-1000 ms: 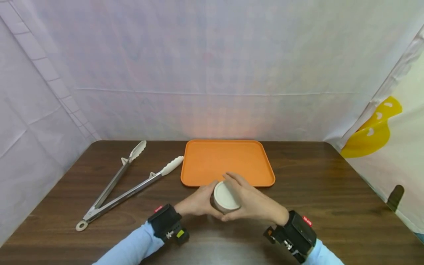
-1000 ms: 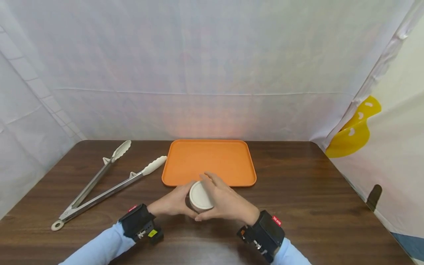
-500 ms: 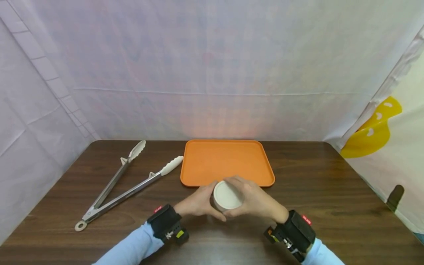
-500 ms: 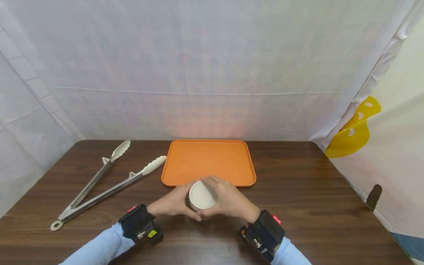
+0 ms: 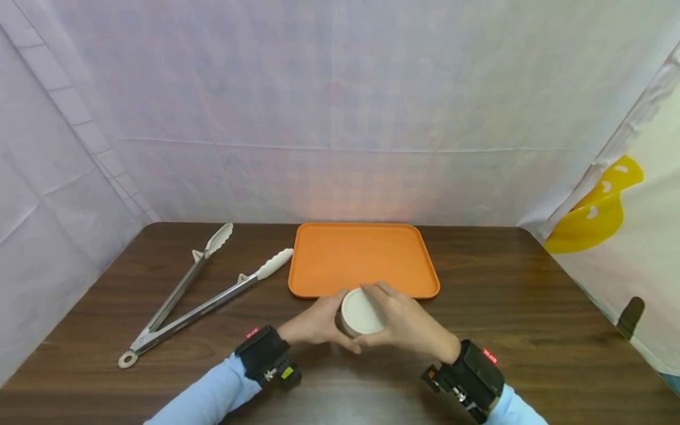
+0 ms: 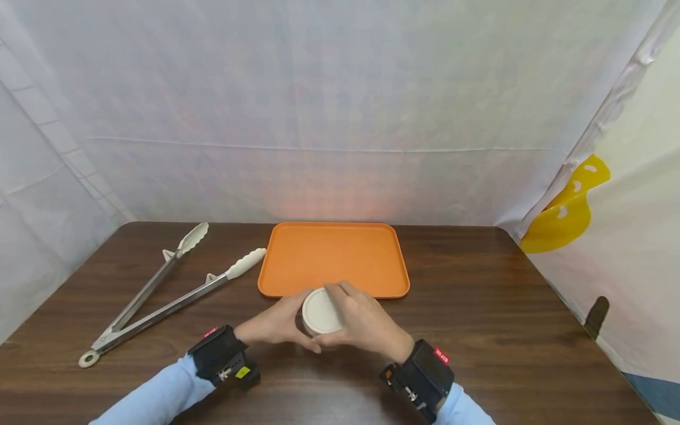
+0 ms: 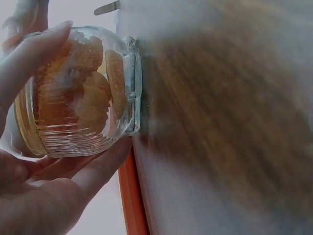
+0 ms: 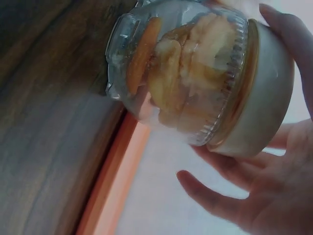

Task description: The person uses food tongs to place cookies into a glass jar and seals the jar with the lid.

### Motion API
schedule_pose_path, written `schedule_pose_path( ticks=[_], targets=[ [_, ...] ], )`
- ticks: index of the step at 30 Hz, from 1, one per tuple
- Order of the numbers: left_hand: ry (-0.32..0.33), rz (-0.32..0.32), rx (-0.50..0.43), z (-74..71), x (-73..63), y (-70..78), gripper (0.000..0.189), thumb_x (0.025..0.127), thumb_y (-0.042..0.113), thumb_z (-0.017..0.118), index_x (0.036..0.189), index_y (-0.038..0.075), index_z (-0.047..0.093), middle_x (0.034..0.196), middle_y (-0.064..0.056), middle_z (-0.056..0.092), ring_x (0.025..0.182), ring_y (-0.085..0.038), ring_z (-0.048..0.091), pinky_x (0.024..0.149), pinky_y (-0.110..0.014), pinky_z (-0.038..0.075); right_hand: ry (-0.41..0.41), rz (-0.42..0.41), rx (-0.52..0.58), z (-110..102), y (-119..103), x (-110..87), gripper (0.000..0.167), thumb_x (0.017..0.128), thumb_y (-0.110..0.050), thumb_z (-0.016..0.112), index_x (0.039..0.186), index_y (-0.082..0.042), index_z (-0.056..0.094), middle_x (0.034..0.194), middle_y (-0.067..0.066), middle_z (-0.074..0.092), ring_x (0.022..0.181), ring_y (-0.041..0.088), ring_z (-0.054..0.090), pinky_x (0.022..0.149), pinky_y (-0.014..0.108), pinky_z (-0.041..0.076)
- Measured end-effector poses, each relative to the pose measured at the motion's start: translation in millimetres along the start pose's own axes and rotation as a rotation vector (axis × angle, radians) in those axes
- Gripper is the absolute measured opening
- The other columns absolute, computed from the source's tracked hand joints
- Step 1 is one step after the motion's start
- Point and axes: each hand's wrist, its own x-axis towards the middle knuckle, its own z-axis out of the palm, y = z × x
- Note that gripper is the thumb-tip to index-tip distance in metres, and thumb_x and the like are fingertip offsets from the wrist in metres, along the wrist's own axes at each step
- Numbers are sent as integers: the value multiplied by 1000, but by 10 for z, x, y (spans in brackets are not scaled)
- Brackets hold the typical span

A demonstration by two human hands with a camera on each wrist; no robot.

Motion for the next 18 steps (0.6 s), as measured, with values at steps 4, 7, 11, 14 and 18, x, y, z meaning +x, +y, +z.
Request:
schedule_pose_path(
  ticks=[4,7,11,14,18],
  targets=[
    [-3,10,3,0,0,-11,83,58,26,83,125,4,38,119,-8,52,107,-19,49,91,-34,39,-89,-6,134,-15,75,3,95,62,-53,73,134,-3,35,122,10,45,99,18,51,74,29,47],
    [-1,7,6,2,0,-14,84,58,26,83,125,4,38,118,-8,52,107,-19,49,91,-34,38,-144,-19,233,-37,135,3,96,64,-47,74,138,-7,27,131,12,39,106,20,47,79,33,46],
    [2,-7,12,5,-3,-11,84,58,27,83,125,4,38,117,-8,52,106,-19,49,90,-34,38,-181,-28,286,-54,189,-1,90,67,-43,74,138,-10,29,130,8,41,107,19,46,80,33,45],
    [5,-7,20,8,-2,-9,84,58,27,84,125,4,39,117,-8,52,106,-19,49,90,-34,39,-183,-21,297,-47,211,0,84,68,-43,73,134,-9,35,124,3,47,104,17,48,80,32,45],
    [8,0,14,7,3,-5,83,58,26,83,124,4,39,118,-8,52,106,-19,50,91,-34,39,-151,-7,296,-39,210,3,80,66,-44,74,130,-9,40,118,0,51,100,15,51,79,31,45]
  ],
)
